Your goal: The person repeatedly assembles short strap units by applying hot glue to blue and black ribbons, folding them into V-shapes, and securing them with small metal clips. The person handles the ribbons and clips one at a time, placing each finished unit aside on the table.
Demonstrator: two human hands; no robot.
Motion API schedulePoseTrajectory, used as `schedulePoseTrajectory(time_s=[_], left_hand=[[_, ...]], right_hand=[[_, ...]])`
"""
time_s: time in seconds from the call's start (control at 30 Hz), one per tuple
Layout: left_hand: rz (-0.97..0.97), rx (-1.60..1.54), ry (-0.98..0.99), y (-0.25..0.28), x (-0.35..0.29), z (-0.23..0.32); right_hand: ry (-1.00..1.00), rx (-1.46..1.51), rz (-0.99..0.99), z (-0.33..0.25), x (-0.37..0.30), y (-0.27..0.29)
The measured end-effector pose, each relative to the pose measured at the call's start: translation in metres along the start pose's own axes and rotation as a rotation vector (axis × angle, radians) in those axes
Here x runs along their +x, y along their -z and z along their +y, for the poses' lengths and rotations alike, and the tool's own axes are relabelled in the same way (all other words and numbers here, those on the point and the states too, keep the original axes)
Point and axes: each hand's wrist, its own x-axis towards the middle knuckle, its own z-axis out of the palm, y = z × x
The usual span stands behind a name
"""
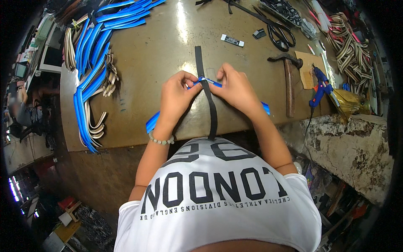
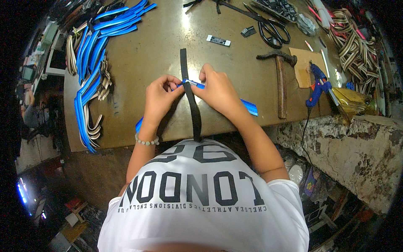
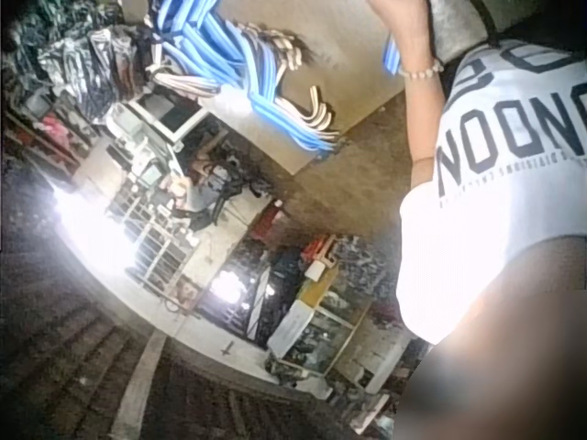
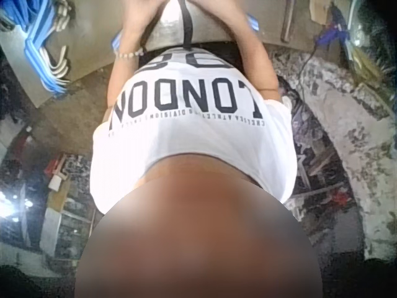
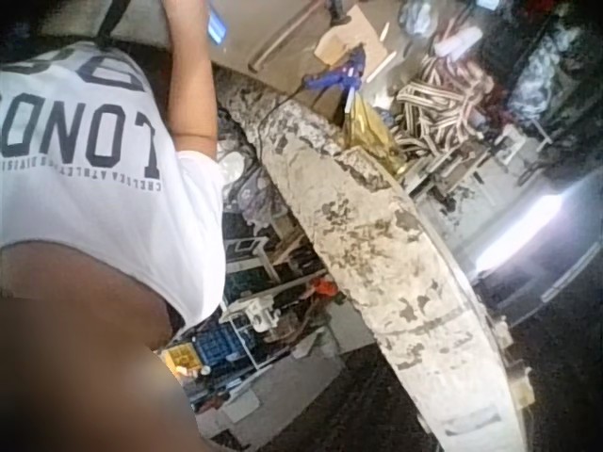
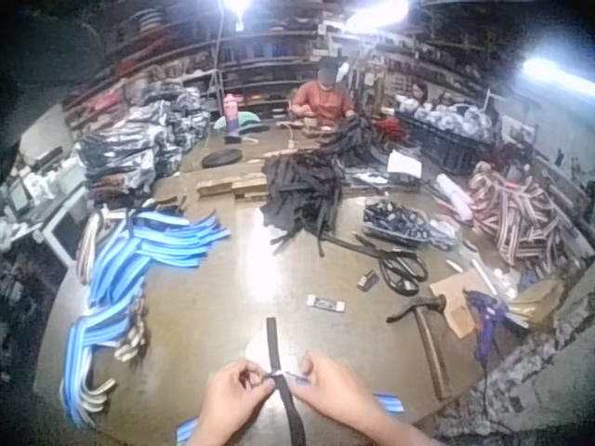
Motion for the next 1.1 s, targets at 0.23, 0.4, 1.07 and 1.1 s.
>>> schedulePoseTrajectory(time_s=[0.23,0.4,1.07,1.1], left_hand=[[-0.002,0.032,0.014,-0.001,-0.002,0.000],[0.022,0.205,-0.138,-0.004,-0.010,0.001],[-0.019,0.028,-0.241,0.025,-0.036,-0.012],[0.018,-0.008,-0.273,0.026,-0.036,-0.014]], right_hand=[[0.127,0.264,-0.108,-0.003,0.046,-0.001],[0.023,0.125,-0.218,0.030,0.096,-0.011],[-0.434,-0.135,0.558,-0.009,-0.069,0.048],[-0.397,-0.184,0.395,-0.029,-0.074,0.031]])
